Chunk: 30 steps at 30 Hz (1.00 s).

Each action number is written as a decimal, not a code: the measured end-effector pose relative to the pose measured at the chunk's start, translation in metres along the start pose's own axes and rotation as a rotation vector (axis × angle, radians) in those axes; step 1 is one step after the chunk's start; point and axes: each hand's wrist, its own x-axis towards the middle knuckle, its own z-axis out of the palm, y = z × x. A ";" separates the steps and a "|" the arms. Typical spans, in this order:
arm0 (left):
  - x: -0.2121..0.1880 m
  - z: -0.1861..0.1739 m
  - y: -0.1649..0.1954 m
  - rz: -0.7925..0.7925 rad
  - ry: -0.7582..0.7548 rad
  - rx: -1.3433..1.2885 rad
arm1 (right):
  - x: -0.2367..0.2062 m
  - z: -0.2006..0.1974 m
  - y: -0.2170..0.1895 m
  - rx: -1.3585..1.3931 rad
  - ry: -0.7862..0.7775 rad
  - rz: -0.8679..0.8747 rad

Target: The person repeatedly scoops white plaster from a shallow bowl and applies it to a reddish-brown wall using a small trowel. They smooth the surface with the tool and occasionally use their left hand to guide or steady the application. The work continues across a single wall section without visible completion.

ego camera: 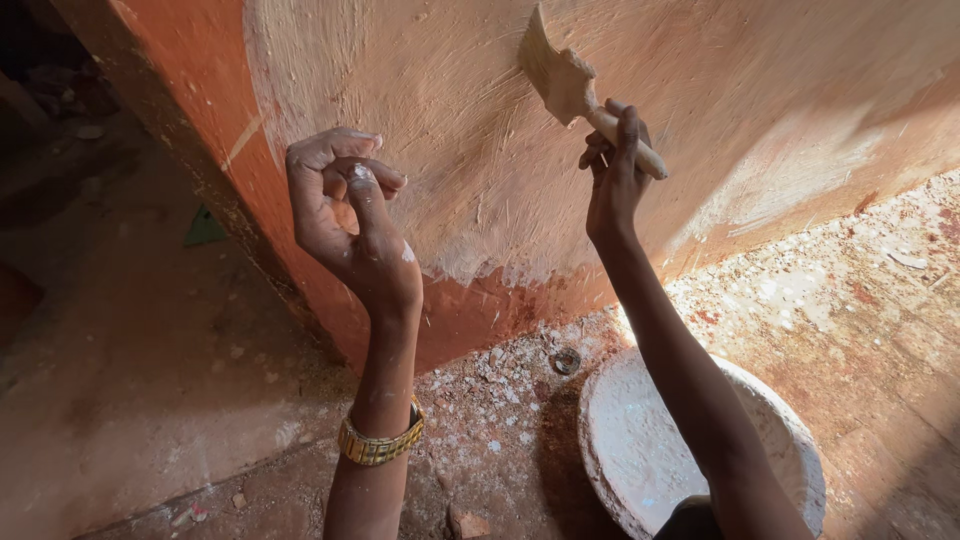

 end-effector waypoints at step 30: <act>0.003 0.017 -0.025 -0.056 -0.040 0.017 | 0.011 -0.018 -0.032 -0.124 -0.200 -0.216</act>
